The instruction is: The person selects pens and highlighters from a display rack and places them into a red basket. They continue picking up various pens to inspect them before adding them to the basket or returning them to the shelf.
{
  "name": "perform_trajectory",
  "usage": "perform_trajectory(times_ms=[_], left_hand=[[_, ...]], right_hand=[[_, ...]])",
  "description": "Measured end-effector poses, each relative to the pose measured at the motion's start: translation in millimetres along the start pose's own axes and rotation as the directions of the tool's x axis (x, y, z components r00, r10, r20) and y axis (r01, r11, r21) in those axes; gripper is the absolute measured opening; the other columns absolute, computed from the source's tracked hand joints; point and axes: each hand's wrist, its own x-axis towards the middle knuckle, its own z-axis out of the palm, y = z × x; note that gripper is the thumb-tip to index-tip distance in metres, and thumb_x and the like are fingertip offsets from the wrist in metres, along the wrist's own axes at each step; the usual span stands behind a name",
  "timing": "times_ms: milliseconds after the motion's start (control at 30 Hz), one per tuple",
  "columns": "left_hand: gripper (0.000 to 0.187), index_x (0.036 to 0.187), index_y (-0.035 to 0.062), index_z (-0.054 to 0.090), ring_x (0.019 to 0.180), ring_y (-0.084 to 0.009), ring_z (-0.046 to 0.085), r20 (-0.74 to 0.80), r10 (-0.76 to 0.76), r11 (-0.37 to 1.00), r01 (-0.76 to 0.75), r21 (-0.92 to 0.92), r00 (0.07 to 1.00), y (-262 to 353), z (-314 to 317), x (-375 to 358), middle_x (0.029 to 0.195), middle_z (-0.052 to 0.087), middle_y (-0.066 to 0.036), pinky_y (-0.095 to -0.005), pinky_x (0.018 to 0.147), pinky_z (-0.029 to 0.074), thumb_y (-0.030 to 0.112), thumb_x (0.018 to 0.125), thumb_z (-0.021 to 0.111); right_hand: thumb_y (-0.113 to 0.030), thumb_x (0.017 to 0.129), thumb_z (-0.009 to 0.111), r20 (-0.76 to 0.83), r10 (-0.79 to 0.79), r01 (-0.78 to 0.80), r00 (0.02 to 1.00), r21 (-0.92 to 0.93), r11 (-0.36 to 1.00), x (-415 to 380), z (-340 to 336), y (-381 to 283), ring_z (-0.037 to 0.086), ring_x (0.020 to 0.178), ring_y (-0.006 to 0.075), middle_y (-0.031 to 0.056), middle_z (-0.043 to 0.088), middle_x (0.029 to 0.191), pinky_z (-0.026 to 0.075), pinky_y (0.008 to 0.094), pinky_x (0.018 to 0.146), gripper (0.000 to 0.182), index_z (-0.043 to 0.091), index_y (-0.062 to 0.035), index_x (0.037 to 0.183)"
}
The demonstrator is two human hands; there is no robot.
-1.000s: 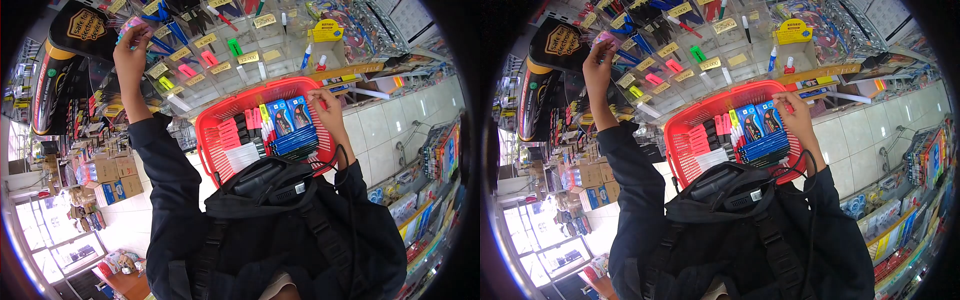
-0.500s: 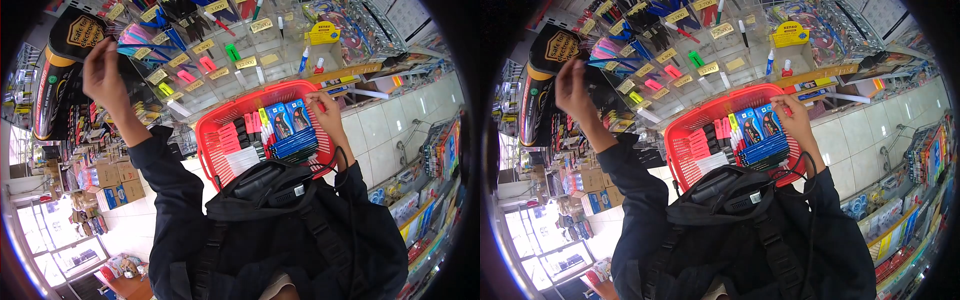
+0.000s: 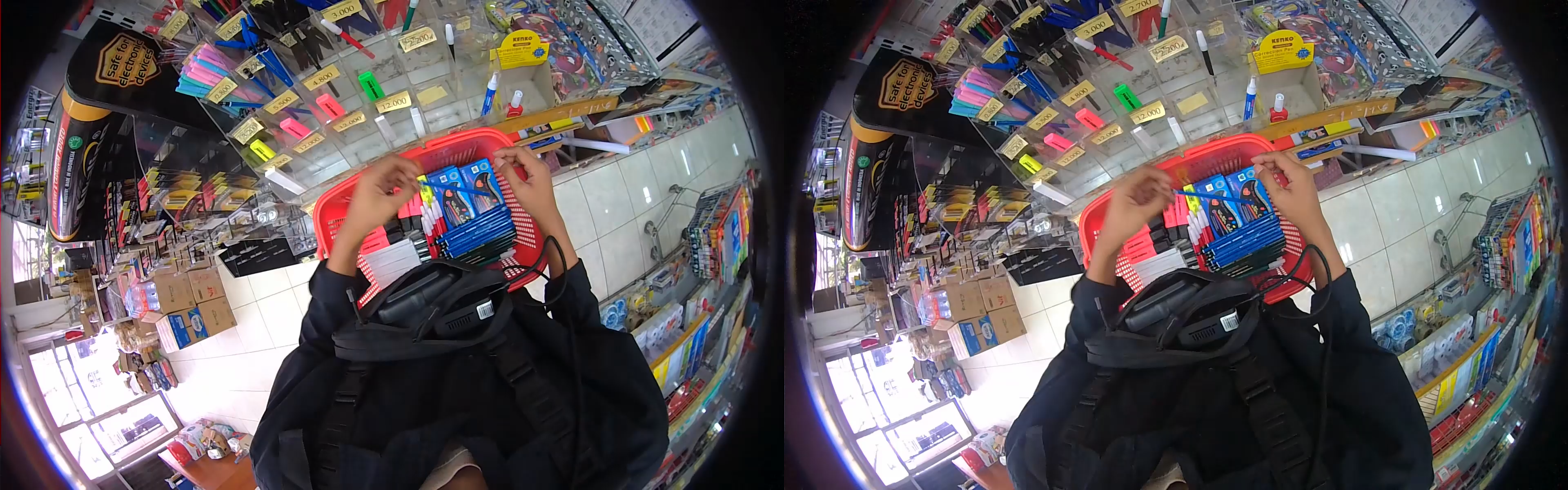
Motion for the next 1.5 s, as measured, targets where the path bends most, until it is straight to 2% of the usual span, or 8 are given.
perform_trajectory(times_ms=[333, 433, 700, 733, 833, 933, 1200, 1500], left_hand=[[0.03, 0.114, 0.0016, 0.063, 0.089, -0.0344, 0.067, 0.252, -0.069, 0.847, -0.077, 0.525, 0.965, -66.0, 40.4, -25.5, 0.099, 0.064, -0.017, -0.0406, 0.077, 0.054, 0.002, 0.084, 0.065], [0.031, 0.118, 0.0037, 0.066, 0.088, -0.0262, 0.068, 0.261, -0.204, 0.86, 0.045, 0.508, 0.944, -59.5, 43.5, -26.1, 0.096, 0.068, -0.014, -0.0342, 0.08, 0.055, 0.006, 0.087, 0.068], [0.021, 0.11, 0.0021, 0.072, 0.09, -0.0229, 0.071, -0.035, 0.226, 0.832, -0.174, 0.526, 0.974, 23.4, -3.7, -7.7, 0.101, 0.074, -0.011, -0.0341, 0.082, 0.055, 0.009, 0.09, 0.068], [0.019, 0.109, 0.0033, 0.072, 0.086, -0.0172, 0.069, -0.196, 0.249, 0.825, -0.102, 0.556, 0.948, 48.9, -13.0, -6.8, 0.097, 0.074, -0.008, -0.0316, 0.08, 0.054, 0.009, 0.091, 0.069], [0.016, 0.106, 0.0032, 0.07, 0.077, -0.0112, 0.064, -0.392, 0.694, 0.609, -0.201, 0.767, 0.603, 96.9, -71.6, 6.5, 0.091, 0.072, -0.004, -0.0275, 0.072, 0.053, 0.004, 0.09, 0.07], [0.024, 0.116, -0.0019, 0.068, 0.079, -0.006, 0.062, -0.637, 0.682, 0.729, -0.268, 0.629, 0.36, 128.3, -126.8, 18.8, 0.1, 0.07, -0.005, -0.0207, 0.068, 0.051, 0.01, 0.095, 0.072], [0.022, 0.108, -0.0036, 0.07, 0.07, -0.0066, 0.062, -0.615, 0.461, 0.821, -0.045, 0.568, 0.64, 132.1, -183.8, 26.8, 0.082, 0.069, -0.002, -0.0211, 0.064, 0.052, 0.013, 0.095, 0.072], [0.014, 0.1, -0.0062, 0.066, 0.072, -0.0126, 0.066, -0.603, 0.786, 0.616, -0.247, 0.748, 0.133, 200.8, -119.9, -9.0, 0.089, 0.069, -0.01, -0.0259, 0.066, 0.056, 0.007, 0.094, 0.07]], right_hand=[[-0.012, 0.093, 0.069, -0.006, -0.027, 0.027, 1.0, 0.007, 1.0, -0.7, 1.8, 3.5, 0.068, 0.087, 0.0178, 0.0111, 0.069, 0.096, 0.052, 0.0297, 0.081, 0.02, 0.071, 0.0003, 0.109], [-0.012, 0.093, 0.069, -0.008, -0.032, 0.032, 0.999, 0.002, 0.999, 0.0, 1.0, 3.6, 0.068, 0.087, 0.0178, 0.0111, 0.069, 0.097, 0.052, 0.0297, 0.081, 0.02, 0.071, 0.0006, 0.109], [-0.012, 0.093, 0.069, 0.002, -0.013, 0.013, 1.0, 0.022, 1.0, -0.6, 0.9, 7.4, 0.067, 0.088, 0.0177, 0.0113, 0.069, 0.098, 0.052, 0.0296, 0.082, 0.02, 0.071, 0.001, 0.109], [-0.012, 0.093, 0.069, 0.003, -0.008, 0.008, 1.0, 0.02, 1.0, -0.5, 1.1, 6.9, 0.067, 0.089, 0.0176, 0.0112, 0.069, 0.098, 0.052, 0.0296, 0.082, 0.02, 0.071, 0.001, 0.109], [-0.011, 0.092, 0.07, 0.004, -0.002, 0.002, 1.0, 0.018, 1.0, -0.2, 0.5, 5.9, 0.067, 0.09, 0.0176, 0.0108, 0.068, 0.098, 0.051, 0.0297, 0.083, 0.02, 0.07, 0.001, 0.108], [-0.011, 0.092, 0.07, 0.003, -0.009, 0.008, 1.0, 0.028, 1.0, -0.6, 0.6, 5.5, 0.067, 0.09, 0.0178, 0.0105, 0.068, 0.098, 0.051, 0.0297, 0.084, 0.02, 0.07, 0.001, 0.109], [-0.012, 0.093, 0.07, 0.009, -0.014, 0.013, 1.0, 0.034, 0.999, -0.1, -0.6, 4.1, 0.067, 0.09, 0.0181, 0.0106, 0.068, 0.097, 0.052, 0.0295, 0.084, 0.02, 0.071, 0.0001, 0.109], [-0.012, 0.092, 0.07, -0.002, -0.006, 0.006, 1.0, -0.009, 1.0, -0.3, -1.0, -4.4, 0.068, 0.09, 0.0181, 0.0106, 0.068, 0.096, 0.052, 0.0294, 0.084, 0.02, 0.071, -0.0001, 0.108]])
